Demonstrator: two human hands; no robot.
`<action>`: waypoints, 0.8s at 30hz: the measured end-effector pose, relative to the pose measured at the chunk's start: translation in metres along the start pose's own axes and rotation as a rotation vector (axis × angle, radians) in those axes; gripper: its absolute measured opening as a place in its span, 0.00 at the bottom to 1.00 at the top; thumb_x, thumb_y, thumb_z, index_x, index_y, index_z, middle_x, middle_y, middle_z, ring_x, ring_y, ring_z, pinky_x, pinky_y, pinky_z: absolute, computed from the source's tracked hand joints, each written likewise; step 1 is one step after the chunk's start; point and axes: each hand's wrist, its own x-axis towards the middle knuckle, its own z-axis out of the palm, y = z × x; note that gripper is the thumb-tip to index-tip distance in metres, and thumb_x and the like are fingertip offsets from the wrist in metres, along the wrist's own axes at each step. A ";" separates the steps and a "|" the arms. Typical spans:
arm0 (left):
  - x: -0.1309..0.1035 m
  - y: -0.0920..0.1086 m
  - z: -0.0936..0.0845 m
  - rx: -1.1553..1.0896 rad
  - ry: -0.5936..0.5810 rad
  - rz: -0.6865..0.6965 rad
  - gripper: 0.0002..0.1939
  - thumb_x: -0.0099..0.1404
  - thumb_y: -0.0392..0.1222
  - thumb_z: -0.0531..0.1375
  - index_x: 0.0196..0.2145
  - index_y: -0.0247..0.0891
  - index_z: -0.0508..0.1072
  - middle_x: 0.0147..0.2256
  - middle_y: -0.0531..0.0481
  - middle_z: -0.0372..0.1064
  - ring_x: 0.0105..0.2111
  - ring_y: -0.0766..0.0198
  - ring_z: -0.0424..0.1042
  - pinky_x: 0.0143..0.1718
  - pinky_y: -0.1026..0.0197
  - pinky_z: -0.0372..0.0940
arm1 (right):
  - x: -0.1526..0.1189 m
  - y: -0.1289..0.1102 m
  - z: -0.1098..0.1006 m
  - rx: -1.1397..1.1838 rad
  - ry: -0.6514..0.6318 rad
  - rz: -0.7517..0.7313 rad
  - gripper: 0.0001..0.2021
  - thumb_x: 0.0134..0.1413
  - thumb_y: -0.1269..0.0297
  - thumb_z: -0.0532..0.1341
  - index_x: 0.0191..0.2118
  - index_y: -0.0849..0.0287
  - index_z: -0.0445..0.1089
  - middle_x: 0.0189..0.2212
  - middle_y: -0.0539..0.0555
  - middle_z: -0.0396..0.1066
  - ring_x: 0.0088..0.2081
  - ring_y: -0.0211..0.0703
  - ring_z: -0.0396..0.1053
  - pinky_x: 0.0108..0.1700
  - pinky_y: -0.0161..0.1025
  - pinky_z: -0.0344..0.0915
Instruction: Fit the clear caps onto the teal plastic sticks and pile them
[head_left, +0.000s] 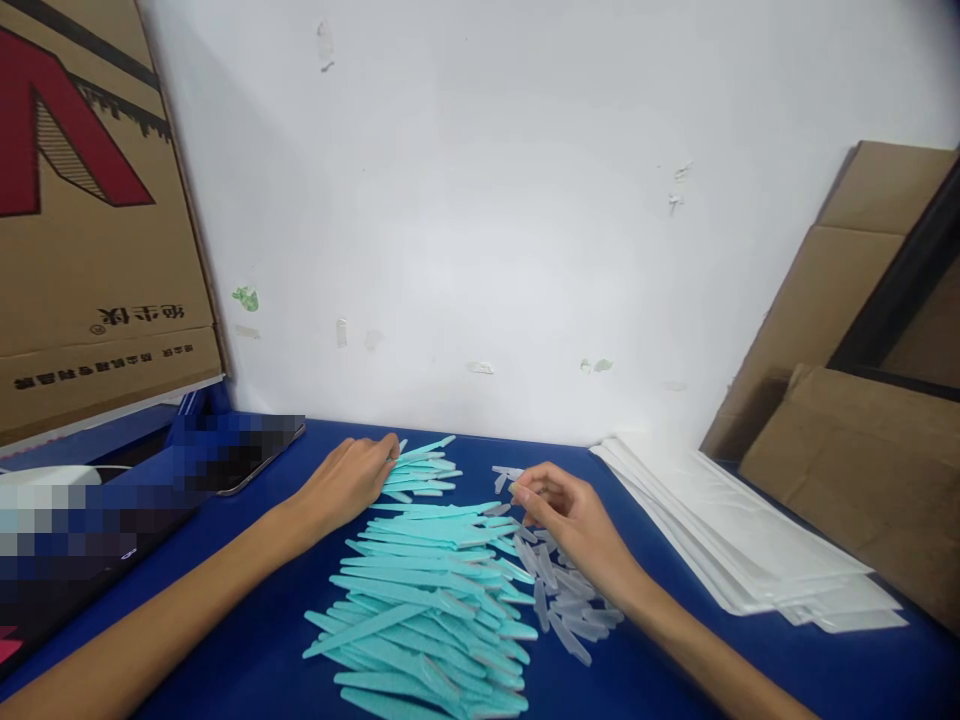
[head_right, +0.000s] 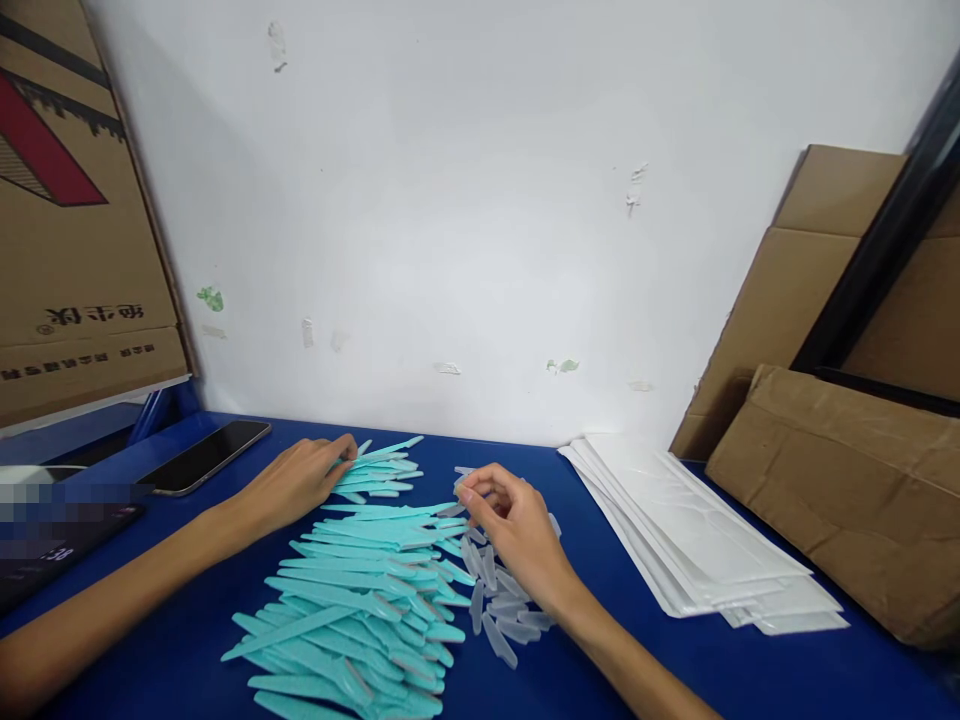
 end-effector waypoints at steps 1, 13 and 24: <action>0.000 -0.001 0.002 -0.009 -0.003 0.007 0.07 0.71 0.35 0.49 0.39 0.39 0.67 0.26 0.50 0.69 0.25 0.57 0.70 0.26 0.61 0.52 | 0.000 0.000 0.000 0.012 -0.009 -0.007 0.15 0.62 0.48 0.62 0.40 0.55 0.73 0.34 0.52 0.74 0.32 0.42 0.71 0.37 0.40 0.71; 0.003 -0.014 0.015 -0.136 0.012 0.085 0.11 0.72 0.38 0.50 0.46 0.42 0.71 0.36 0.48 0.74 0.33 0.57 0.73 0.32 0.61 0.60 | 0.003 0.002 -0.013 -0.378 0.079 -0.129 0.13 0.68 0.52 0.57 0.42 0.53 0.73 0.37 0.53 0.78 0.38 0.48 0.75 0.43 0.44 0.70; 0.002 0.002 0.007 -0.198 0.056 0.258 0.15 0.76 0.44 0.51 0.41 0.39 0.76 0.41 0.44 0.74 0.42 0.55 0.70 0.44 0.55 0.63 | 0.011 0.043 -0.038 -0.923 -0.208 -0.394 0.20 0.72 0.65 0.49 0.64 0.52 0.65 0.59 0.55 0.71 0.65 0.57 0.61 0.61 0.60 0.63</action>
